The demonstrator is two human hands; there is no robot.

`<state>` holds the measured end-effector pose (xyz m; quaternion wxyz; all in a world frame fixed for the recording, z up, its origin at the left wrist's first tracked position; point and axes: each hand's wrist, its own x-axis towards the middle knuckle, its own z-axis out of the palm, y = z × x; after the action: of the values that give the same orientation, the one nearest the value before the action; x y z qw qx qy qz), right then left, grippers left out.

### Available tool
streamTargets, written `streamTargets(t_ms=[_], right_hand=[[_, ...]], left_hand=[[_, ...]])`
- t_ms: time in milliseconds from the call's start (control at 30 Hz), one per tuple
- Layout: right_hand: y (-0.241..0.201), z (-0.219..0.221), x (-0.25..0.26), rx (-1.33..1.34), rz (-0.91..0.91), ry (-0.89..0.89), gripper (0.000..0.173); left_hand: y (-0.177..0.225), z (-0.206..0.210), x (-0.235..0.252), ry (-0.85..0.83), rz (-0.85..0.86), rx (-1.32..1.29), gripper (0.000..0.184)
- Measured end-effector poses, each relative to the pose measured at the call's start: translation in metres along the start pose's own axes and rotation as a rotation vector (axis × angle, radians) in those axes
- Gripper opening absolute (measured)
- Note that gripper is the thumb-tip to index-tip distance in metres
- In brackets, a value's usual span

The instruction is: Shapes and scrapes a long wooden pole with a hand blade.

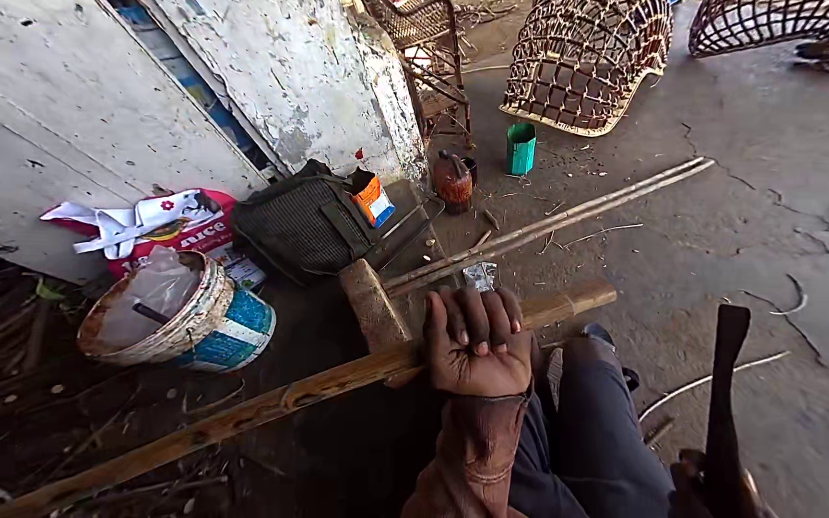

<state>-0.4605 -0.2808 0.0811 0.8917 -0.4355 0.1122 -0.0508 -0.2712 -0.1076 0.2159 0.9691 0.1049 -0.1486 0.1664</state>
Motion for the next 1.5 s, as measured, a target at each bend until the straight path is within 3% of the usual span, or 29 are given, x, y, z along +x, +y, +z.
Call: streamTargets(t_ms=[100,167,233,300,400,533,633,700,767,833,900,967,1033,1067,1133,1300,1400,1500], right_hand=[[-0.005,0.002,0.001,0.031,-0.02,0.063,0.039],[-0.005,0.001,0.0,0.096,-0.028,0.138,0.039],[-0.001,-0.009,0.004,0.201,-0.032,0.213,0.052],[0.005,-0.016,-0.001,0.299,-0.047,0.304,0.059],[0.004,-0.008,-0.007,0.303,-0.156,0.505,0.058],[-0.005,-0.006,-0.02,0.241,-0.326,0.723,0.043],[-0.015,-0.014,-0.034,0.203,-0.378,0.749,0.031],[-0.023,-0.022,-0.042,0.139,-0.376,0.68,0.029],[-0.03,-0.028,-0.048,0.058,-0.362,0.624,0.027],[-0.033,-0.038,-0.054,-0.022,-0.351,0.605,0.027],[-0.033,-0.045,-0.056,-0.085,-0.339,0.594,0.03],[-0.03,-0.048,-0.052,-0.107,-0.334,0.607,0.033],[-0.027,-0.043,-0.047,-0.113,-0.325,0.631,0.033],[-0.027,-0.038,-0.044,-0.129,-0.318,0.638,0.032],[-0.034,-0.029,-0.037,-0.184,-0.322,0.618,0.03],[-0.051,-0.014,-0.041,-0.402,-0.372,0.534,0.028],[-0.044,-0.009,-0.046,-0.469,-0.324,0.476,0.033],[-0.02,-0.003,-0.046,-0.542,-0.24,0.344,0.033]], left_hand=[[-0.024,-0.021,-0.017,0.341,-0.166,0.053,0.053],[-0.04,-0.048,-0.038,0.594,-0.437,0.096,0.051],[-0.054,-0.056,-0.063,0.704,-0.689,0.128,0.048],[-0.064,-0.052,-0.093,0.678,-0.986,0.225,0.059],[-0.074,-0.057,-0.125,0.505,-1.389,0.222,0.083],[-0.083,-0.069,-0.162,0.413,-1.729,0.445,0.083],[-0.054,-0.078,-0.188,0.184,-1.955,0.478,0.089],[-0.009,-0.073,-0.181,-0.075,-1.911,0.379,0.078],[0.038,-0.073,-0.155,-0.393,-1.562,0.479,0.052],[0.084,-0.092,-0.115,-0.646,-1.056,0.973,0.043],[0.138,-0.114,-0.072,-0.841,-0.74,1.604,0.064],[0.179,-0.133,-0.051,-0.983,-0.845,1.949,0.083],[0.2,-0.146,-0.058,-0.978,-1.079,2.019,0.067],[0.205,-0.153,-0.069,-0.98,-1.052,2.009,0.051],[0.2,-0.158,-0.081,-1.015,-0.871,1.968,0.036],[0.13,-0.106,-0.07,-1.174,-0.481,1.932,0.05],[0.059,-0.085,-0.088,-1.252,-0.391,1.881,0.057],[0.011,-0.082,-0.116,-1.258,-0.498,1.768,0.058]])
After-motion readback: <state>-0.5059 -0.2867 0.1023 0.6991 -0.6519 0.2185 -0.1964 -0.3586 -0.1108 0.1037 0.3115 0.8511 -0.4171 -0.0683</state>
